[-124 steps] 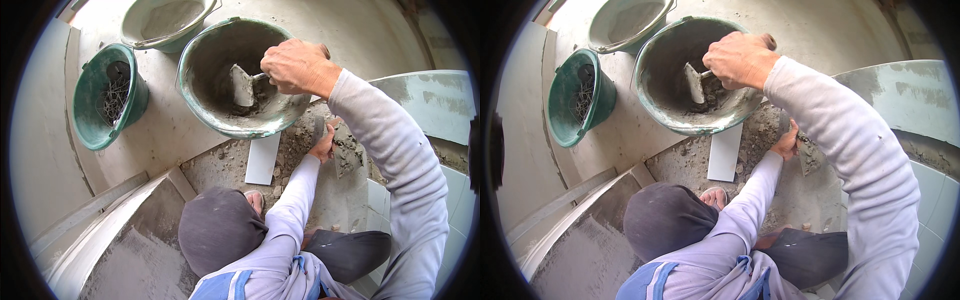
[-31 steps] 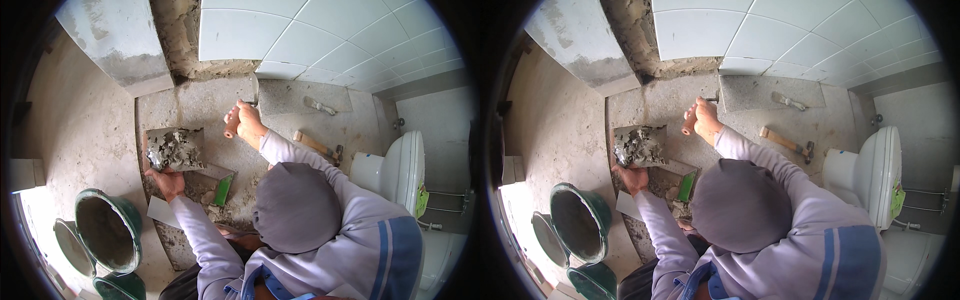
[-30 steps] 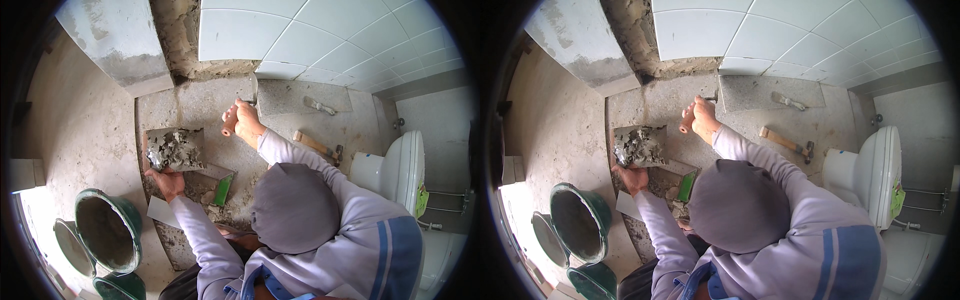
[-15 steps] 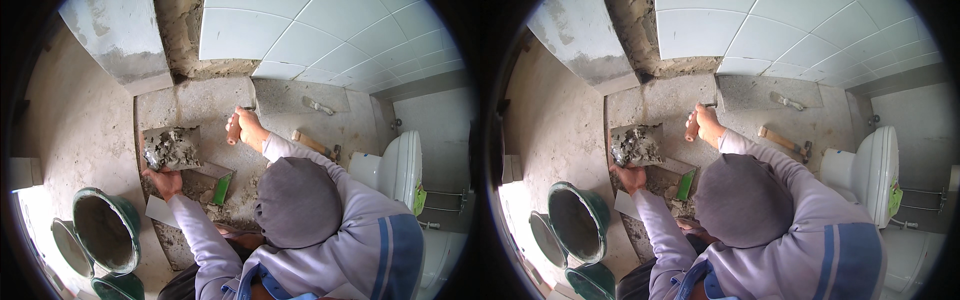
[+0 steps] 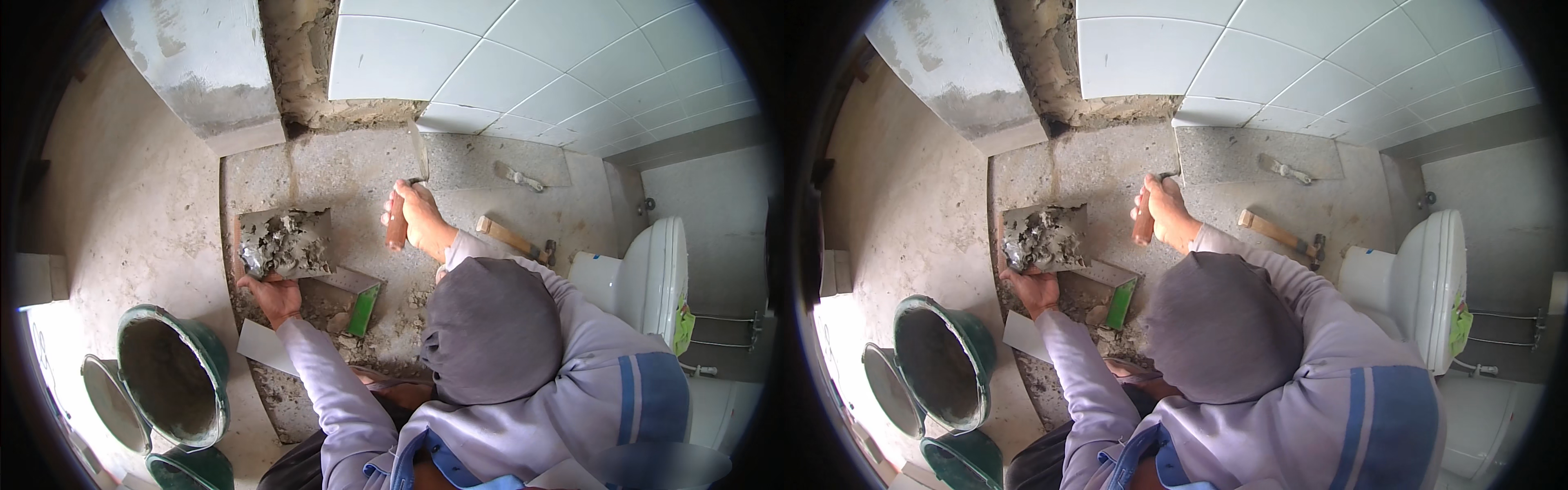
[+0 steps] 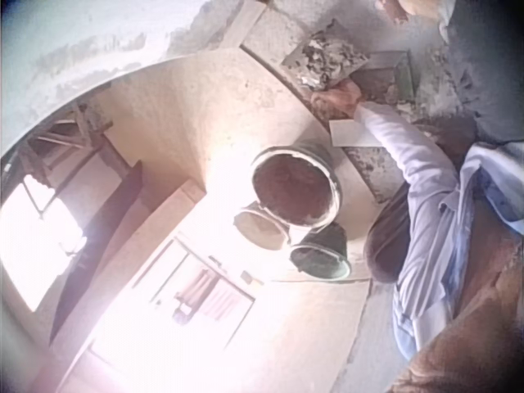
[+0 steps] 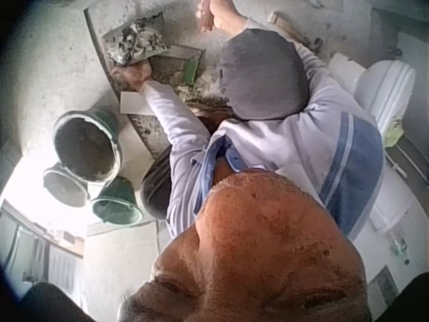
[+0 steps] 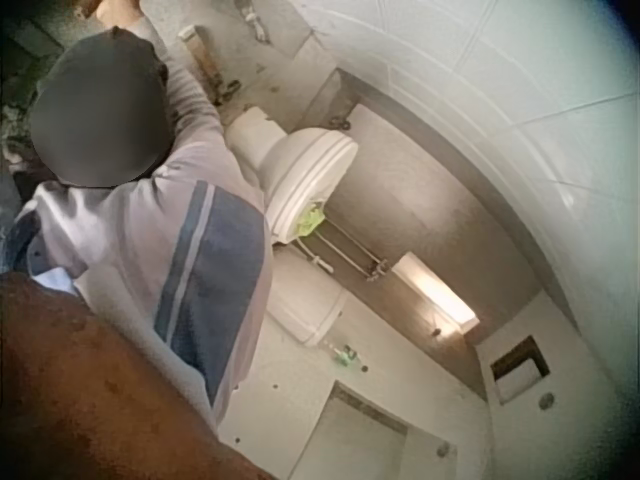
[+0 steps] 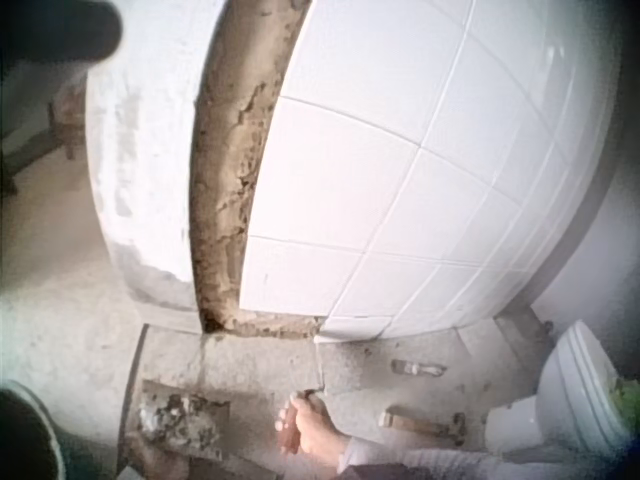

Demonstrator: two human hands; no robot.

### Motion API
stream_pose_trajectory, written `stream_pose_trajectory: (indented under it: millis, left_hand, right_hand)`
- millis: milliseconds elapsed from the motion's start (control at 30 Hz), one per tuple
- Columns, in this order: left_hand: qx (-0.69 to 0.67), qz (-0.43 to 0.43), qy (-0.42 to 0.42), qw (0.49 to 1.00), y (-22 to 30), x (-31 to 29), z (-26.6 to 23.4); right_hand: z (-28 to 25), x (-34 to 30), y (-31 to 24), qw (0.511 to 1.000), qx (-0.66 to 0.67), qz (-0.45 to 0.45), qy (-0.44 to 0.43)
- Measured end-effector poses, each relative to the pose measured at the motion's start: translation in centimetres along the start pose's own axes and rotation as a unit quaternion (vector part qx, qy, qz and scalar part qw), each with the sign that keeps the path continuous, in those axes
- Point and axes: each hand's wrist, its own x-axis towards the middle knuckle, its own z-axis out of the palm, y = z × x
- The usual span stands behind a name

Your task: The person applies cement to a tile using a trowel, places the tile on the wall, and taps it into place with a hammer. The person repeats this process for multiple tiles.

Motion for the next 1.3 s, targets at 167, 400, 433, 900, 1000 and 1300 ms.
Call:
stream_pose_trajectory:
  millis: [167, 400, 433, 900, 1000, 1300]
  left_hand:
    - [-0.045, -0.036, 0.002, 0.998, 0.1, 1.0, -1.7]
    - [0.007, -0.057, 0.031, 0.998, -2.6, 2.0, -0.3]
    - [-0.005, -0.051, 0.033, 0.998, -2.1, 1.6, 1.5]
    - [0.008, -0.081, -0.026, 0.996, -3.2, 5.1, 1.2]
    - [-0.026, -0.066, 0.016, 0.997, -3.0, 4.5, 2.1]
    - [-0.066, -0.064, 0.012, 0.996, -1.9, 4.0, 2.1]
  right_hand:
    - [-2.2, 0.3, -1.0, 0.997, -0.062, -0.016, -0.047]
    - [8.6, -10.1, -12.3, 0.685, -0.604, -0.297, -0.280]
    - [11.5, -10.4, -13.6, 0.569, -0.650, -0.396, -0.311]
    - [37.2, -18.9, 15.7, -0.191, -0.559, -0.643, -0.487]
    - [37.0, -17.4, 18.4, -0.186, -0.457, -0.720, -0.488]
    - [36.9, -17.0, 20.4, -0.220, -0.443, -0.666, -0.558]
